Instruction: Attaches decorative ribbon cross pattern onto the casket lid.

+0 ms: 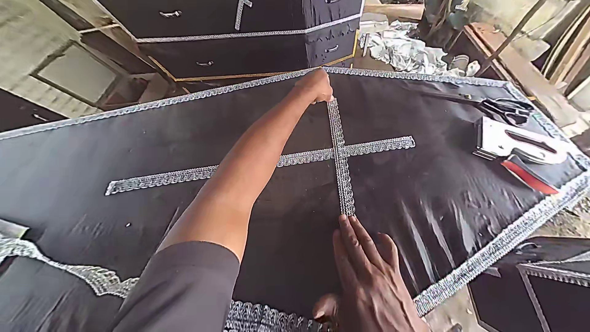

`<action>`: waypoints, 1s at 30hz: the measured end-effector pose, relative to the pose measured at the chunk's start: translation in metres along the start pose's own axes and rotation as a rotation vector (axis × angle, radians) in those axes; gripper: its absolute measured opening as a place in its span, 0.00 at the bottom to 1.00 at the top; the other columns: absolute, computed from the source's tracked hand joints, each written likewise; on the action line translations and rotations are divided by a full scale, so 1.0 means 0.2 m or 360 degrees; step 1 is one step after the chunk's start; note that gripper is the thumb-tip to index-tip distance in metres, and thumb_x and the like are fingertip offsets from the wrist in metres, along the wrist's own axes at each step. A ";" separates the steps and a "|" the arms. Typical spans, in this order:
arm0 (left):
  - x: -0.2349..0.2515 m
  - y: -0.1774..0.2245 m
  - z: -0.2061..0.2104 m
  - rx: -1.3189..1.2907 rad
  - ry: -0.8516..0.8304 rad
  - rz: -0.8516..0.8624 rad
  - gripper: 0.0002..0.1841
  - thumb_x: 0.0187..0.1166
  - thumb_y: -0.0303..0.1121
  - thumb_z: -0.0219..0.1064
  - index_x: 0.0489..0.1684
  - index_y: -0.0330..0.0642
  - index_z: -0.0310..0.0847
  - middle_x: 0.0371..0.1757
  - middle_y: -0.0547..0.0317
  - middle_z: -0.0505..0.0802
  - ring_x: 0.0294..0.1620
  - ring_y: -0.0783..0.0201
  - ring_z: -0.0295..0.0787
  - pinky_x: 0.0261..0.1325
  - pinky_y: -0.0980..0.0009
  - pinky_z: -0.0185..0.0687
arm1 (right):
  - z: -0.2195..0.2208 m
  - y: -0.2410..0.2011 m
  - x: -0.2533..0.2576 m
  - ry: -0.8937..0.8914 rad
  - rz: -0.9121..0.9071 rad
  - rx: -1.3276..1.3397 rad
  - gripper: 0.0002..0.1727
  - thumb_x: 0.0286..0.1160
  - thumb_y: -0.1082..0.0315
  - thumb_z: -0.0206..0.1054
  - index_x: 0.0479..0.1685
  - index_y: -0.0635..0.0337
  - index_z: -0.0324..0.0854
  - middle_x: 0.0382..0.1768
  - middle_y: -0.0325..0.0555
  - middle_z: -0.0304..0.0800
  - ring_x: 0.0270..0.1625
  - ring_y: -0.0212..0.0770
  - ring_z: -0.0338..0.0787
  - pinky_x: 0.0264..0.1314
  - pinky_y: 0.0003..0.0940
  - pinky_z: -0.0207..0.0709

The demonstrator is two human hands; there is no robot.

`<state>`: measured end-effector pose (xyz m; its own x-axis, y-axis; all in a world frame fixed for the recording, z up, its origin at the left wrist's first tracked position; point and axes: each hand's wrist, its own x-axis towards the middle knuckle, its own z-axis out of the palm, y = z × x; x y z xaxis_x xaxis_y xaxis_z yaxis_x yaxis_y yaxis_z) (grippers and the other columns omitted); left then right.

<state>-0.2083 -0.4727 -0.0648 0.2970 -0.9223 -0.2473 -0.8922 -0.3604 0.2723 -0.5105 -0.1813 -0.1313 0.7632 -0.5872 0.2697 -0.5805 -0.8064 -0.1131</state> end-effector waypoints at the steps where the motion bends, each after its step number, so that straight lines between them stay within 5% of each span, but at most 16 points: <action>1: 0.00 0.00 -0.01 0.0018 -0.0009 -0.0011 0.14 0.77 0.40 0.72 0.49 0.40 0.91 0.39 0.45 0.91 0.35 0.51 0.86 0.41 0.47 0.82 | 0.00 0.00 0.00 0.0008 0.0007 0.0003 0.60 0.67 0.13 0.33 0.72 0.54 0.85 0.82 0.48 0.78 0.85 0.48 0.75 0.75 0.60 0.67; 10: 0.00 -0.05 0.01 -0.0032 0.0041 0.0116 0.14 0.82 0.39 0.67 0.51 0.39 0.90 0.40 0.44 0.91 0.36 0.49 0.88 0.44 0.45 0.84 | 0.02 0.03 0.03 0.0021 0.0083 0.0028 0.59 0.67 0.13 0.36 0.72 0.55 0.85 0.84 0.46 0.76 0.87 0.46 0.72 0.77 0.60 0.64; 14: 0.00 -0.12 0.05 -0.0095 0.0180 0.0346 0.13 0.80 0.40 0.69 0.48 0.41 0.93 0.49 0.43 0.94 0.55 0.42 0.90 0.59 0.33 0.80 | 0.01 0.05 0.03 -0.0012 0.0085 0.0021 0.59 0.67 0.14 0.35 0.73 0.55 0.84 0.84 0.46 0.76 0.87 0.45 0.72 0.79 0.58 0.63; 24: -0.08 -0.05 0.08 -0.0281 0.0328 -0.0072 0.11 0.74 0.41 0.71 0.49 0.51 0.93 0.49 0.48 0.95 0.53 0.44 0.92 0.51 0.34 0.82 | 0.02 0.07 0.03 -0.0067 0.0022 -0.0012 0.56 0.70 0.16 0.42 0.73 0.56 0.84 0.82 0.48 0.78 0.84 0.48 0.76 0.77 0.55 0.67; 30: -0.12 -0.06 0.17 -0.0313 0.0581 0.0104 0.08 0.77 0.36 0.69 0.48 0.51 0.93 0.54 0.52 0.94 0.59 0.48 0.90 0.54 0.40 0.85 | 0.02 0.07 0.04 -0.0082 -0.0023 -0.0008 0.56 0.69 0.17 0.49 0.75 0.61 0.81 0.82 0.53 0.77 0.83 0.53 0.77 0.75 0.57 0.69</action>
<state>-0.2159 -0.4414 -0.0940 0.3747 -0.9203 0.1127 -0.8418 -0.2867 0.4574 -0.5124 -0.1977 -0.1347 0.7849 -0.5787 0.2216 -0.5708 -0.8144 -0.1049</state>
